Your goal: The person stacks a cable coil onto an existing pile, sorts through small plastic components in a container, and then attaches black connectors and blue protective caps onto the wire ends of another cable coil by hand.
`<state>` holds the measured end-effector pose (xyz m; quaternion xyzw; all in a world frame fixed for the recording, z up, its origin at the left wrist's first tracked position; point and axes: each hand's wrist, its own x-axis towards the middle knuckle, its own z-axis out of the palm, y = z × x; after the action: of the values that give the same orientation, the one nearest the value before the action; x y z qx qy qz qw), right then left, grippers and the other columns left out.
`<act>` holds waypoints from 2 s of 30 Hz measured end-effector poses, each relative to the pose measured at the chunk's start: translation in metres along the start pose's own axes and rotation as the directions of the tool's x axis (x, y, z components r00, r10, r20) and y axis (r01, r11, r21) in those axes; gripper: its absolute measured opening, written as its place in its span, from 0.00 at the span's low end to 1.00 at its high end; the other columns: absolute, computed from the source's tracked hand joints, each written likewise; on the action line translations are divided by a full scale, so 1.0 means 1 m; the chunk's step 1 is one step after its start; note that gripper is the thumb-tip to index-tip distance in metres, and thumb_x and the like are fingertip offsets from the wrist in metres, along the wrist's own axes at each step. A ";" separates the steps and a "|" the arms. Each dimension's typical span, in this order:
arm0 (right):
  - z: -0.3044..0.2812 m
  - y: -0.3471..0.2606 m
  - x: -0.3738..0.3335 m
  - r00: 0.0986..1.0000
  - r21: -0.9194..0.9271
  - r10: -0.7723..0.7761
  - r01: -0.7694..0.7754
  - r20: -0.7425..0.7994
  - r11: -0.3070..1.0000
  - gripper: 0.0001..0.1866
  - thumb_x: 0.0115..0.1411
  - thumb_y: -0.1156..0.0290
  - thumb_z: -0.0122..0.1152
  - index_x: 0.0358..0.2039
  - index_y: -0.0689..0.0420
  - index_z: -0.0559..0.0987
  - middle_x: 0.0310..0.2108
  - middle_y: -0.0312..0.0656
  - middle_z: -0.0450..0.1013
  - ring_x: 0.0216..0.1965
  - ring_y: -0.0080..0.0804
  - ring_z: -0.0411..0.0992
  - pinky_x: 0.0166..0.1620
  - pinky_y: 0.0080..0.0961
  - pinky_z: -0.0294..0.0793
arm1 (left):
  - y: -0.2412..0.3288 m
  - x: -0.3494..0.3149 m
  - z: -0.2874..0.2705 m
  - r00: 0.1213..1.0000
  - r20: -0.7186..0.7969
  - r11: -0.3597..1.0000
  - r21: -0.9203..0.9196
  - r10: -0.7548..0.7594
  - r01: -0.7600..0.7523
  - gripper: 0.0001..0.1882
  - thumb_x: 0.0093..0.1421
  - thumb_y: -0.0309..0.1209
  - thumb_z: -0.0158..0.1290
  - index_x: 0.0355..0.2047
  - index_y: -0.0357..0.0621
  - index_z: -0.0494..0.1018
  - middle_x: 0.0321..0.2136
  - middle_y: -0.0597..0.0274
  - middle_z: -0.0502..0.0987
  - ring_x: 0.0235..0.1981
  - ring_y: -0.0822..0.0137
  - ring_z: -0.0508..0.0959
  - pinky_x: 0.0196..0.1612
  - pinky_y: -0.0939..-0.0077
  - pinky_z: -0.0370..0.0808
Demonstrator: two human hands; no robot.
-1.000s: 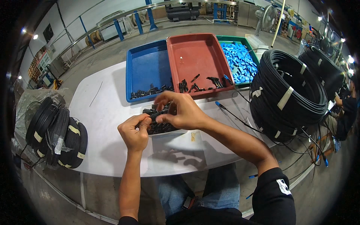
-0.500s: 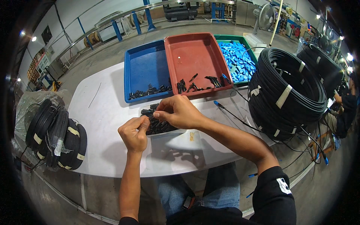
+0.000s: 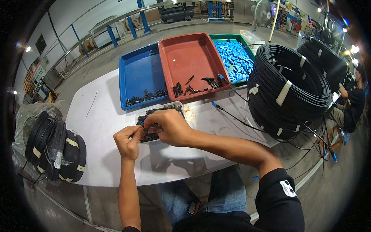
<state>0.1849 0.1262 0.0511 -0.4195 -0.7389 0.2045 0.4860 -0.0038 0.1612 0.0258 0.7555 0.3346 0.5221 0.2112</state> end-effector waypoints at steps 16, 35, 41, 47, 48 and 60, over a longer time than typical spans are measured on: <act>-0.019 0.013 0.013 0.974 -0.239 -0.223 0.209 -0.034 0.948 0.06 0.53 0.79 0.66 0.33 0.56 0.82 0.30 0.46 0.79 0.32 0.47 0.79 0.35 0.35 0.78 | -0.001 0.004 -0.008 0.987 0.083 0.990 0.021 -0.140 0.139 0.16 0.63 0.33 0.52 0.20 0.38 0.74 0.15 0.58 0.73 0.17 0.64 0.71 0.23 0.67 0.66; -0.016 0.103 0.129 0.945 -0.536 0.326 -0.286 -0.020 0.795 0.12 0.54 0.66 0.65 0.39 0.57 0.83 0.37 0.51 0.80 0.43 0.51 0.79 0.47 0.44 0.77 | 0.028 0.023 0.017 0.789 0.518 0.883 0.126 0.330 -0.453 0.24 0.56 0.36 0.58 0.54 0.48 0.73 0.57 0.54 0.72 0.59 0.50 0.70 0.61 0.55 0.64; -0.074 0.067 0.050 0.958 -0.338 0.273 -0.229 0.087 0.913 0.09 0.54 0.72 0.65 0.34 0.63 0.82 0.33 0.53 0.80 0.38 0.50 0.80 0.44 0.39 0.77 | 0.019 0.044 0.032 0.611 0.716 0.848 0.051 0.337 -0.528 0.23 0.55 0.38 0.59 0.51 0.49 0.75 0.56 0.51 0.72 0.59 0.49 0.70 0.62 0.53 0.63; -0.087 0.052 0.012 0.972 -0.128 0.183 -0.165 0.145 0.978 0.09 0.54 0.76 0.66 0.36 0.64 0.81 0.32 0.52 0.81 0.37 0.47 0.81 0.42 0.36 0.77 | 0.008 0.056 0.018 0.693 0.682 0.911 0.096 0.234 -0.401 0.12 0.53 0.29 0.59 0.39 0.42 0.77 0.50 0.51 0.75 0.54 0.48 0.74 0.57 0.57 0.70; -0.089 0.051 0.011 0.965 -0.182 0.160 -0.123 0.208 0.976 0.12 0.54 0.83 0.66 0.41 0.66 0.80 0.36 0.49 0.81 0.37 0.39 0.81 0.41 0.31 0.78 | 0.008 0.056 0.018 0.716 0.666 0.927 0.100 0.208 -0.361 0.10 0.53 0.27 0.59 0.36 0.41 0.78 0.49 0.52 0.76 0.53 0.49 0.74 0.56 0.59 0.71; -0.095 0.053 0.009 0.878 -0.173 0.086 -0.004 0.470 0.985 0.17 0.47 0.88 0.65 0.40 0.62 0.82 0.37 0.48 0.78 0.36 0.43 0.77 0.38 0.35 0.75 | -0.002 0.048 0.017 0.793 0.570 0.960 0.027 0.214 -0.279 0.07 0.57 0.29 0.59 0.34 0.39 0.80 0.48 0.54 0.79 0.50 0.50 0.77 0.53 0.60 0.74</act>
<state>0.2908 0.1533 0.0604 -0.4126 -0.8400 0.2501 0.2479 0.0222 0.1974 0.0496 0.9229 0.1845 0.2805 0.1886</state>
